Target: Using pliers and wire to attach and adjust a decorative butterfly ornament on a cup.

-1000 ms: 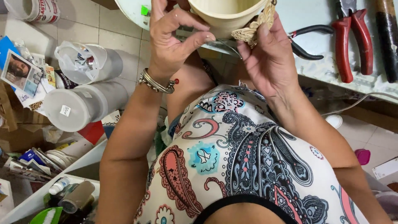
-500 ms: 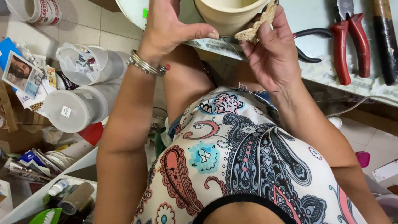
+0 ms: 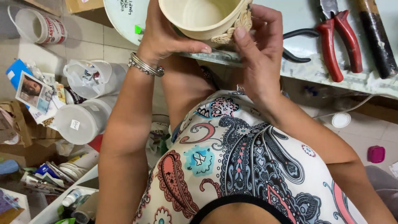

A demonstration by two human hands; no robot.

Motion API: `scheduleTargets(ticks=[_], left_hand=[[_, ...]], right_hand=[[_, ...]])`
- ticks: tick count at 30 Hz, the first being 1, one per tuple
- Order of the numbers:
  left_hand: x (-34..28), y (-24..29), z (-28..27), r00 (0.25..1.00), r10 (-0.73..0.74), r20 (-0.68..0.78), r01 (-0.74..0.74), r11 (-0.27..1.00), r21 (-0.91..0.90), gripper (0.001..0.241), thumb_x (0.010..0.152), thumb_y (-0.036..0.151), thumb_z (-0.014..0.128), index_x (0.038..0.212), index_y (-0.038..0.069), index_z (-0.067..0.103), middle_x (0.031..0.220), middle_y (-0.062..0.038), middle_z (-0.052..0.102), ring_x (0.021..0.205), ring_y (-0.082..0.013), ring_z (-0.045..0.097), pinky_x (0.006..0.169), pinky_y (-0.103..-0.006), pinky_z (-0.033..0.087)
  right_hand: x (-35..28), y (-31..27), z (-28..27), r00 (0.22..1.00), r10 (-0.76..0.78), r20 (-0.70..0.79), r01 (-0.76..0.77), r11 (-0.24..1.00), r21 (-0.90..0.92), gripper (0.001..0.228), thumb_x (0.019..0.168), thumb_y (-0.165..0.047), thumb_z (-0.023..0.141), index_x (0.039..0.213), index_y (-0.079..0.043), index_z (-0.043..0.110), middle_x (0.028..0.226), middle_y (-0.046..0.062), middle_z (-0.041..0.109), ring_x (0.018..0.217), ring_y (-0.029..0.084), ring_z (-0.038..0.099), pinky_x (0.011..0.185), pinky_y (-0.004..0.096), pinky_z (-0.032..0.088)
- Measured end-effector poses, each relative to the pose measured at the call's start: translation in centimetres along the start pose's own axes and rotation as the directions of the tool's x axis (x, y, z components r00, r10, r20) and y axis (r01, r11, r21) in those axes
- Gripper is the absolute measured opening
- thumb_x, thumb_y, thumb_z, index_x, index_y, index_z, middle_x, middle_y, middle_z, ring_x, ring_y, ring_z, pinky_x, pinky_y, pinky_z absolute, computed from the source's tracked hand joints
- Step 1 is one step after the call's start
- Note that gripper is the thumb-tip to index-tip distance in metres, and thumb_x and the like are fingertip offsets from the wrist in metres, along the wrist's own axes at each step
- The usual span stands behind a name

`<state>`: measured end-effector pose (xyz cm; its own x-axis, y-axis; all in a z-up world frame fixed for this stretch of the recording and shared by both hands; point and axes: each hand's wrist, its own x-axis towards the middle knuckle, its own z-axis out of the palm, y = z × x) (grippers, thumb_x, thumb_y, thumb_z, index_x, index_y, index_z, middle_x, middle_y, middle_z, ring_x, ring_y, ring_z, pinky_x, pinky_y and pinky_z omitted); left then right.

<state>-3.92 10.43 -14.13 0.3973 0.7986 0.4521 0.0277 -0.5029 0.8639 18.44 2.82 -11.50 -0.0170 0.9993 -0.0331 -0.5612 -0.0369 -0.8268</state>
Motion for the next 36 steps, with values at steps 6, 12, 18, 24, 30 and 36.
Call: scheduleTargets(ticks=[6, 12, 18, 24, 30, 36], left_hand=[[-0.4, -0.6, 0.1, 1.000, -0.008, -0.011, 0.009, 0.997, 0.073, 0.096, 0.061, 0.022, 0.108, 0.130, 0.003, 0.045, 0.128, -0.013, 0.057, 0.124, -0.0284, 0.057, 0.112, -0.0418, 0.048], [-0.5, -0.3, 0.4, 0.997, -0.034, 0.070, 0.033, 0.999, 0.008, 0.099, 0.067, 0.014, 0.108, 0.136, 0.004, 0.039, 0.136, -0.014, 0.052, 0.131, -0.0279, 0.052, 0.119, -0.0428, 0.043], [0.5, 1.7, 0.7, 0.985, -0.145, 0.096, 0.148, 0.989, -0.021, 0.091, 0.068, 0.013, 0.104, 0.136, 0.001, 0.046, 0.136, -0.014, 0.057, 0.131, -0.0269, 0.055, 0.121, -0.0418, 0.044], [0.1, 1.7, 0.5, 0.973, -0.186, 0.139, 0.190, 0.982, -0.015, 0.099, 0.066, 0.010, 0.106, 0.141, -0.001, 0.043, 0.142, -0.014, 0.054, 0.137, -0.0263, 0.050, 0.126, -0.0416, 0.038], [0.0, 1.6, 0.5, 0.969, -0.209, 0.130, 0.208, 0.978, 0.022, 0.089, 0.065, 0.012, 0.104, 0.135, -0.002, 0.051, 0.135, -0.014, 0.059, 0.130, -0.0258, 0.054, 0.121, -0.0415, 0.043], [-0.5, 1.3, 0.3, 0.946, -0.304, 0.116, 0.299, 0.952, 0.057, 0.090, 0.065, 0.014, 0.103, 0.137, 0.001, 0.050, 0.138, -0.012, 0.059, 0.133, -0.0252, 0.054, 0.122, -0.0409, 0.041]], right_hand=[[0.7, -1.5, -0.4, 0.922, -0.344, 0.175, 0.383, 0.759, -0.526, 0.025, 0.113, -0.025, 0.054, 0.123, -0.002, 0.051, 0.110, 0.010, 0.053, 0.091, 0.019, 0.053, 0.081, 0.031, 0.050], [1.0, -2.0, -0.7, 0.875, -0.429, 0.224, 0.472, 0.651, -0.595, 0.020, 0.115, -0.021, 0.050, 0.121, -0.002, 0.052, 0.109, 0.011, 0.055, 0.096, 0.022, 0.053, 0.086, 0.034, 0.045], [1.4, -2.1, -0.6, 0.853, -0.456, 0.253, 0.506, 0.610, -0.610, 0.025, 0.116, -0.024, 0.048, 0.124, -0.001, 0.054, 0.109, 0.013, 0.056, 0.096, 0.025, 0.056, 0.085, 0.037, 0.048], [2.2, -2.8, -0.9, 0.799, -0.491, 0.348, 0.569, 0.427, -0.703, 0.019, 0.116, -0.013, 0.048, 0.120, 0.003, 0.058, 0.105, 0.017, 0.060, 0.094, 0.029, 0.056, 0.085, 0.041, 0.045], [2.9, -2.9, -1.9, 0.814, -0.423, 0.397, 0.567, 0.433, -0.701, 0.025, 0.117, -0.018, 0.044, 0.123, 0.004, 0.054, 0.106, 0.018, 0.054, 0.097, 0.030, 0.051, 0.083, 0.041, 0.041], [3.7, -4.1, -3.9, 0.779, -0.298, 0.551, 0.627, 0.363, -0.690, 0.021, 0.118, -0.010, 0.057, 0.124, 0.010, 0.058, 0.108, 0.021, 0.063, 0.096, 0.036, 0.057, 0.083, 0.044, 0.043]])
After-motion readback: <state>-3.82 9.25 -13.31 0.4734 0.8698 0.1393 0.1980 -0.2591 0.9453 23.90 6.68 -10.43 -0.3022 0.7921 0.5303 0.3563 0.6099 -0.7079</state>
